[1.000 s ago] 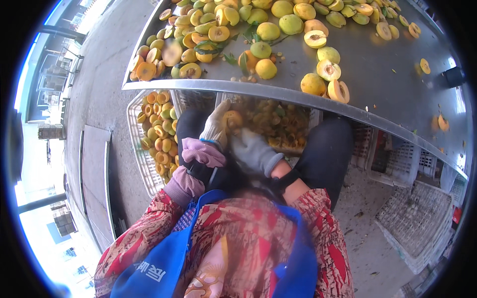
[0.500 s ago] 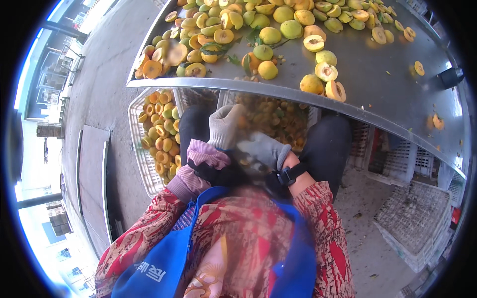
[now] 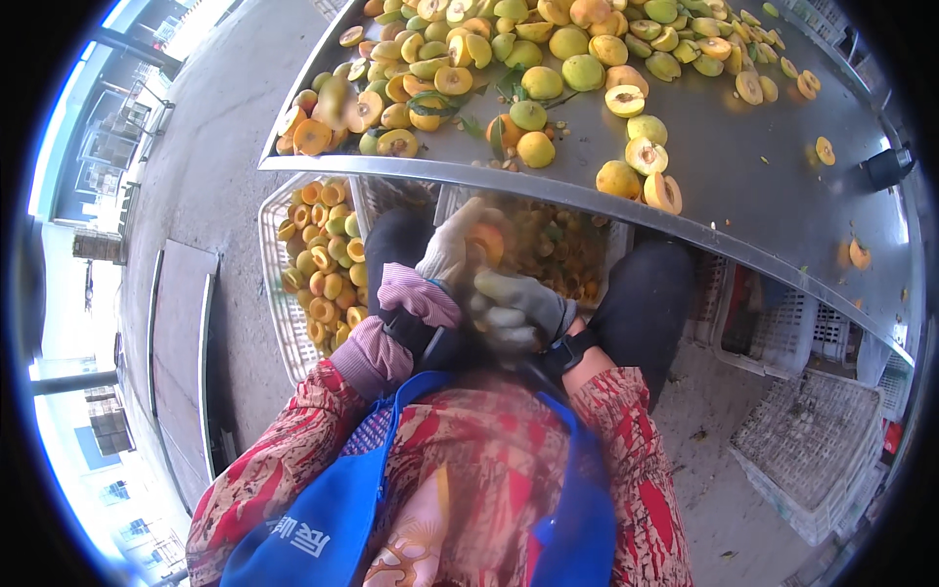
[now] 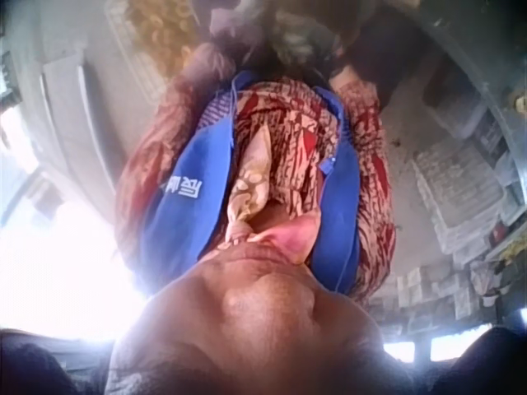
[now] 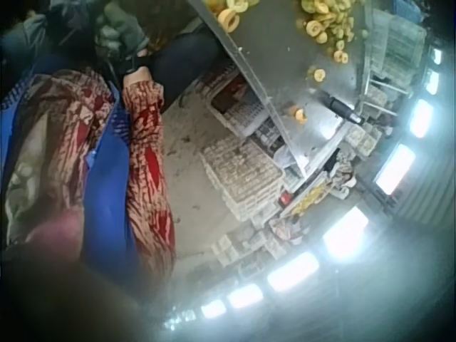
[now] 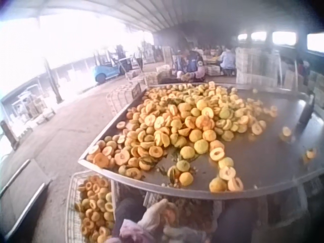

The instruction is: Using a small tool to remove pits from apricots on a sorting table.

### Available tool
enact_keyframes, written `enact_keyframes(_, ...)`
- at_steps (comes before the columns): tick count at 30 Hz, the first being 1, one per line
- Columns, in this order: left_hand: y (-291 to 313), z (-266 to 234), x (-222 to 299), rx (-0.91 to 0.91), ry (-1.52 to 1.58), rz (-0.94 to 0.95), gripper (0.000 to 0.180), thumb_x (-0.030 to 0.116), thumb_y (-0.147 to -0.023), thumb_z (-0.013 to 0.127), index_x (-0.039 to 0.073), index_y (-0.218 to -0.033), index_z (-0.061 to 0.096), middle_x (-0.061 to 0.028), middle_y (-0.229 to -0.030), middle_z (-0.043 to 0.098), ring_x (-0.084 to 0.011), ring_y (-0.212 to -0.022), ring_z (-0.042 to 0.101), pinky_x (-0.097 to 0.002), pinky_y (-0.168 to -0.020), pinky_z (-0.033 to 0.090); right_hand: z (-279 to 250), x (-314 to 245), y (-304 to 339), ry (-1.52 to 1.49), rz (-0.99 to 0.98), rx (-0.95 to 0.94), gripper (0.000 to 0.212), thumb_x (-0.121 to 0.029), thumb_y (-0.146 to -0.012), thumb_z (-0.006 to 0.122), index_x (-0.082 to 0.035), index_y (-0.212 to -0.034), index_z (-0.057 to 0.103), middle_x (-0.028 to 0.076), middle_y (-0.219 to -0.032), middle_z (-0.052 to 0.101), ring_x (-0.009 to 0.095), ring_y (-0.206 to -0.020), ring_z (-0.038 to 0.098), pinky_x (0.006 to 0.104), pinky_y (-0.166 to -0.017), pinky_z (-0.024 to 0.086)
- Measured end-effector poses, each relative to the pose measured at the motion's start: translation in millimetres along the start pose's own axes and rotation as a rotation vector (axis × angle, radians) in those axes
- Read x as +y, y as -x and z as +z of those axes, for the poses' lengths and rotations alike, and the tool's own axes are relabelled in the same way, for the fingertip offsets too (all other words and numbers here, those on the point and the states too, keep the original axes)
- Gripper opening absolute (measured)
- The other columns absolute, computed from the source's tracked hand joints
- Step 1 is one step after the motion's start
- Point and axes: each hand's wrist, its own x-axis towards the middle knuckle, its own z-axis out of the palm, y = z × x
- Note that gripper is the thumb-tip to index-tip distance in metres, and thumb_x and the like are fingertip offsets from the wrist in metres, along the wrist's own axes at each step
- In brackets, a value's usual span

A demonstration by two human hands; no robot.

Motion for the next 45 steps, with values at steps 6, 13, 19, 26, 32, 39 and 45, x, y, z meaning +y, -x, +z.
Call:
enact_keyframes(6, -12, -12, 2, 0.099, -0.104, 0.507, 0.034, 0.034, -0.091, 0.059, 0.001, -0.097, 0.06, -0.0101, -0.087, 0.062, -0.0199, -0.073, 0.061, -0.0339, -0.064, 0.052, 15, 9, 16, -0.087, -0.179, -0.219, 0.024, -0.033, -0.097, 0.048, -0.009, -0.096, 0.056, -0.005, -0.054, 0.035, 0.004, -0.035, 0.025, 0.0198, -0.03, 0.022)
enact_keyframes(13, 46, -113, 98, 1.046, -1.482, 0.586, 0.047, 0.044, -0.079, 0.064, 0.012, -0.114, 0.064, -0.0143, -0.113, 0.062, -0.0316, -0.104, 0.058, -0.0412, -0.091, 0.044, -27, 15, -24, 1.02, -0.31, 0.844, 0.058, -0.028, -0.087, 0.054, 0.0, -0.135, 0.037, 0.031, -0.12, 0.055, 0.043, -0.116, 0.051, 0.0422, -0.097, 0.04)
enact_keyframes(19, -14, -67, 133, 0.723, -1.584, 0.69, 0.05, 0.036, -0.08, 0.065, 0.013, -0.124, 0.058, -0.0186, -0.113, 0.061, -0.0326, -0.102, 0.061, -0.039, -0.086, 0.049, -52, 19, -59, 0.814, -0.842, 0.872, 0.034, -0.024, -0.09, 0.055, -0.006, -0.118, 0.048, 0.009, -0.084, 0.061, 0.016, -0.065, 0.059, 0.0301, -0.057, 0.046)
enact_keyframes(26, -133, -27, 142, 0.404, -2.264, 0.749, 0.041, 0.028, -0.076, 0.065, 0.012, -0.113, 0.06, -0.0149, -0.1, 0.061, -0.033, -0.095, 0.061, -0.044, -0.077, 0.049, -21, 16, -43, 0.826, -0.416, 0.689, 0.031, -0.024, -0.092, 0.052, -0.001, -0.112, 0.053, 0.025, -0.105, 0.057, 0.039, -0.1, 0.056, 0.041, -0.084, 0.045)
enact_keyframes(32, -140, -8, 150, 0.382, -2.338, 0.77, 0.019, 0.017, -0.08, 0.063, 0.005, -0.095, 0.065, -0.0089, -0.088, 0.064, -0.0255, -0.086, 0.062, -0.0381, -0.071, 0.049, -14, 10, -36, 0.806, -0.515, 0.731, 0.025, -0.024, -0.092, 0.052, -0.003, -0.105, 0.055, 0.023, -0.099, 0.058, 0.039, -0.091, 0.057, 0.0432, -0.079, 0.045)
enact_keyframes(39, -46, -4, 148, 0.176, -1.003, 0.631, 0.01, 0.005, -0.084, 0.064, -0.002, -0.091, 0.065, -0.0014, -0.08, 0.062, -0.0077, -0.075, 0.055, -0.0234, -0.067, 0.046, 5, 6, -26, 0.84, -0.71, 0.799, 0.014, -0.016, -0.092, 0.053, -0.004, -0.099, 0.053, 0.015, -0.081, 0.059, 0.032, -0.073, 0.058, 0.0401, -0.066, 0.046)
enact_keyframes(45, 10, 2, 92, -0.223, -1.588, 0.772, 0.031, 0.002, -0.079, 0.064, 0.005, -0.11, 0.064, -0.008, -0.094, 0.066, -0.017, -0.085, 0.063, -0.0282, -0.075, 0.05, 3, 9, -19, 0.362, -0.901, 0.672, 0.015, -0.022, -0.094, 0.055, -0.012, -0.103, 0.047, -0.001, -0.064, 0.05, 0.006, -0.046, 0.047, 0.0206, -0.04, 0.035)
